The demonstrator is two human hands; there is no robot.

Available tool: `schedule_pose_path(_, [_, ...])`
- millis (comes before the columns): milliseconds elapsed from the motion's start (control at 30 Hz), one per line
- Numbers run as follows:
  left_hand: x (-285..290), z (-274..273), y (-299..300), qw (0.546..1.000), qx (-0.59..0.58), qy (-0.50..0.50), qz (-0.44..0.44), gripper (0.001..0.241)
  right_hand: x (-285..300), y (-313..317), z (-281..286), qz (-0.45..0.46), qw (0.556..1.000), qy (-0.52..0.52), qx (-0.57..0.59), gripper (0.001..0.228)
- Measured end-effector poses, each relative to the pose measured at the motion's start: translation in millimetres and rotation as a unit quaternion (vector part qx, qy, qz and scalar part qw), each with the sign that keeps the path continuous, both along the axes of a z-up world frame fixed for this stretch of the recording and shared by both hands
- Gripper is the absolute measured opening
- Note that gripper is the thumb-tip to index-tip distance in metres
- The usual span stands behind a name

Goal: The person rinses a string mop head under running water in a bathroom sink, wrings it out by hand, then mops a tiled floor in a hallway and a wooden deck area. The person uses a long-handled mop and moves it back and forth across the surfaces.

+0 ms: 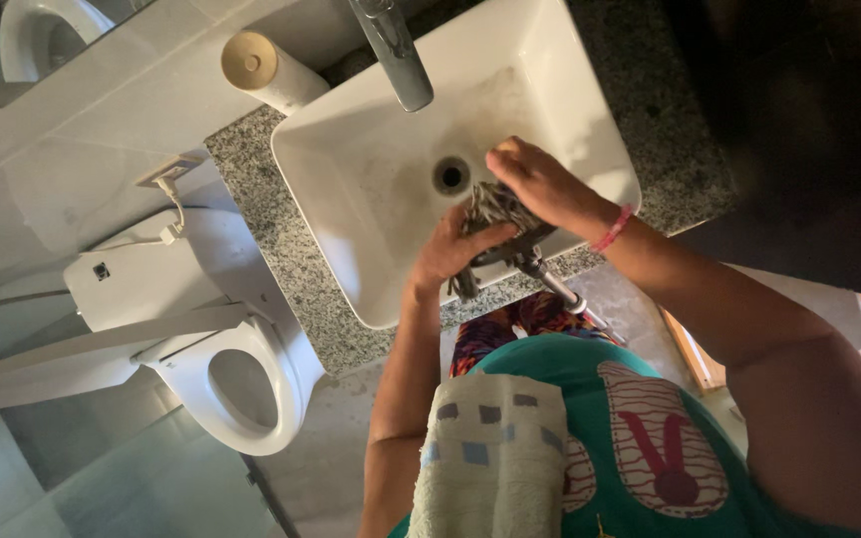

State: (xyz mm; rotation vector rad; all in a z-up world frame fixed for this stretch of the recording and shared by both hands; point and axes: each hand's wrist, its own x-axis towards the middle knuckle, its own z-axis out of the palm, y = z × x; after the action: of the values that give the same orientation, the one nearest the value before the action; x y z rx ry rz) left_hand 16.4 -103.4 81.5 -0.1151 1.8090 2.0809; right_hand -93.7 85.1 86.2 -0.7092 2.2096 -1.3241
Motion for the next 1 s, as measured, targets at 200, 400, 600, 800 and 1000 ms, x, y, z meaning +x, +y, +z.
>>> schedule_pose_path(200, [19,14,8,0.990,0.123,-0.014,0.071,0.029,-26,65,-59,0.014,0.984,0.177,-0.027,0.056])
schedule_pose_path(400, [33,27,16,0.991,0.127,0.035,0.033,0.030,-5,89,-58,-0.025,0.906,-0.423,-0.004,0.084])
schedule_pose_path(600, [39,55,36,0.990,0.103,0.097,-0.028,0.045,1,43,1,-0.101,0.791,-0.594,-0.109,0.093])
schedule_pose_path(800, [41,53,24,0.991,0.074,0.109,-0.015,0.054,-9,20,21,0.016,0.799,-0.568,-0.197,0.083])
schedule_pose_path(1000, [48,49,17,0.995,0.071,0.066,0.037,0.054,-4,43,-9,-0.251,0.806,-0.531,-0.067,0.097])
